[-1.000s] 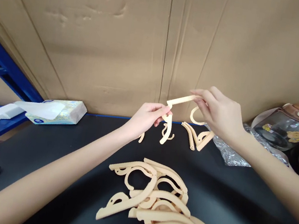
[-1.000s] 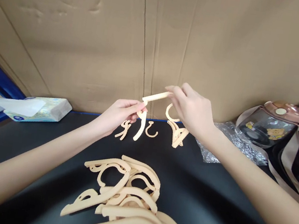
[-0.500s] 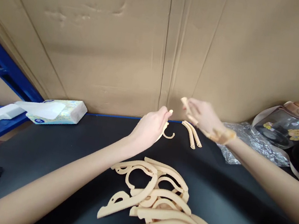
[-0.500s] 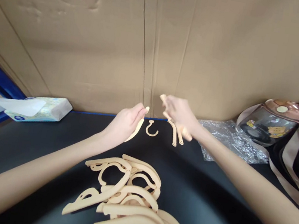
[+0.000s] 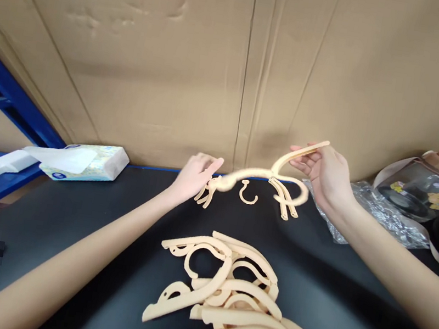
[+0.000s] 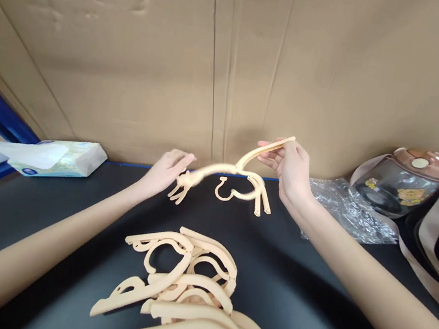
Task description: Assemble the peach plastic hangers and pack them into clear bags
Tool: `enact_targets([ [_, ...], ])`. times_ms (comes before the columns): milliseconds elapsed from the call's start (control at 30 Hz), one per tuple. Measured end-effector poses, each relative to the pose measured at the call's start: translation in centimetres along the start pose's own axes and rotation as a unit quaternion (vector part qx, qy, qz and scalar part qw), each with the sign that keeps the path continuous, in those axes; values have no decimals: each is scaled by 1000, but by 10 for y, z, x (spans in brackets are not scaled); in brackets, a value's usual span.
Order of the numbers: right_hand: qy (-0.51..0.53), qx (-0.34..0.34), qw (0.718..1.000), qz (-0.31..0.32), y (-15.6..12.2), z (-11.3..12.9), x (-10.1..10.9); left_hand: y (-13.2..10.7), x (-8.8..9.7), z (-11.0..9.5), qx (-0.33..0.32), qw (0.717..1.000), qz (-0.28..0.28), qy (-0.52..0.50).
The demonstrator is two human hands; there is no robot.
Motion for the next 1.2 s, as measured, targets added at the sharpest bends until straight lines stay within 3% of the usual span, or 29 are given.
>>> enact_targets([
  [67, 25, 20, 999, -27, -2, 4, 4, -4, -16, -14, -6, 987, 106, -119],
  [133, 34, 29, 998, -41, -5, 6, 8, -9, -30, -24, 6, 927, 202, -315],
  [200, 25, 33, 999, -34, -6, 7, 10, -13, -35, -29, 24, 858, 235, -457],
  [267, 3, 39, 999, -15, -6, 5, 10, -14, -35, -30, 33, 834, 231, -500],
  [500, -197, 28, 974, 108, -5, -9, -6, -15, -31, -32, 11, 840, 160, -518],
  [633, -178, -62, 969, 162, -13, -21, -13, -20, -36, -38, 15, 789, 200, -581],
  [700, -168, -75, 968, 169, -16, -22, -14, -23, -37, -40, 29, 769, 215, -602],
  [1000, -189, -2, 952, 243, -25, -14, -33, -33, -43, -50, 63, 770, 251, -583],
  [1100, -301, 96, 918, 240, -35, -1, -39, -37, -49, -53, 69, 769, 284, -568],
  [1133, -367, 144, 892, 224, -39, 4, -41, -38, -52, -53, 74, 767, 305, -559],
  [1200, -518, 233, 802, 182, -50, 14, -47, -42, -55, -56, 81, 761, 351, -540],
])
Point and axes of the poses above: each hand's wrist, its own y-axis towards the middle knuckle, its own x-axis out of the back of the hand, z = x × y, the point moved 6 cm from there along y, towards the middle knuckle, and after that the axes turned 7 degrees about z, right-handed, at the moved point
